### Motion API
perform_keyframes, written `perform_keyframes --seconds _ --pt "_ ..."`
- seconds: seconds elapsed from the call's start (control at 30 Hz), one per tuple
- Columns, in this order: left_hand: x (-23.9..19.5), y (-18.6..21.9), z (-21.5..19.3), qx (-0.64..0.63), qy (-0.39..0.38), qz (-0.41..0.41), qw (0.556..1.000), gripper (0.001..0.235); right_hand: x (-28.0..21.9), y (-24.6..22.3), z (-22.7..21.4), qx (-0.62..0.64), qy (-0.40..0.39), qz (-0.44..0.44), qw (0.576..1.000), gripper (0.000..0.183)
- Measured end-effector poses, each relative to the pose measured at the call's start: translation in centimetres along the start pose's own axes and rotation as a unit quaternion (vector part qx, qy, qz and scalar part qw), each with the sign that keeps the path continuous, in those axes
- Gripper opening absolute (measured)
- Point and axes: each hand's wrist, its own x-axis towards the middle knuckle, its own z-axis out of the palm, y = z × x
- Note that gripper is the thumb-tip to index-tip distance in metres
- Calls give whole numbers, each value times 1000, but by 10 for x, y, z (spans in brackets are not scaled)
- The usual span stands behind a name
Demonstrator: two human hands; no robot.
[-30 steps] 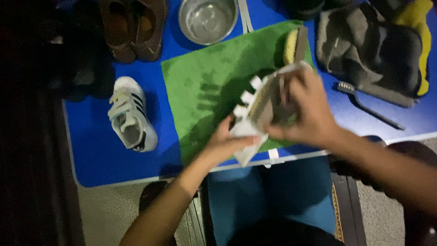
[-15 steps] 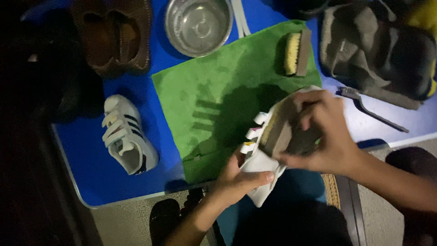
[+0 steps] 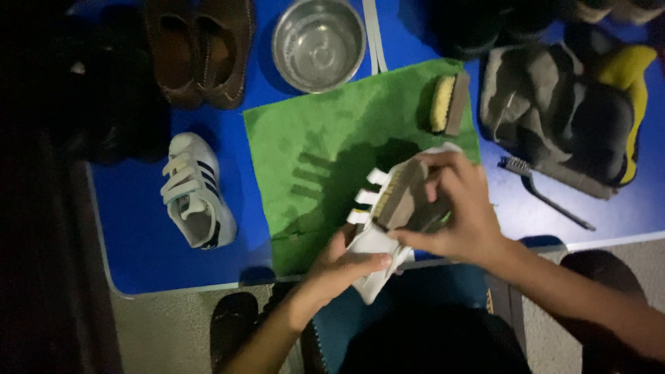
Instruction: The person cleans a white sneaker by scrubbing it with a brush. They hold the shoe in their left hand and use the brush in their right hand to scrub the upper, laces, and sides of the shoe.
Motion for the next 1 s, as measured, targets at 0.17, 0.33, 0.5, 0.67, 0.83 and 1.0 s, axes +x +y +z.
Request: perform_keyframes --seconds 0.17,0.33,0.5,0.67,0.83,1.0 --pt "-11 8 -1 53 5 20 998 49 0 9 8 32 -18 -17 999 59" --pt "-13 6 4 20 71 -24 997 56 1 5 9 26 2 -29 999 63" --pt "-10 13 6 76 95 -29 992 65 2 18 3 27 35 -54 998 64" --pt "15 -5 -12 23 42 76 996 56 3 1 3 105 2 -55 993 64" --pt "8 16 -4 -8 33 71 997 55 18 6 1 -10 76 -130 989 64" --pt "26 20 -9 99 12 79 992 51 17 19 -9 -50 21 -109 993 64"
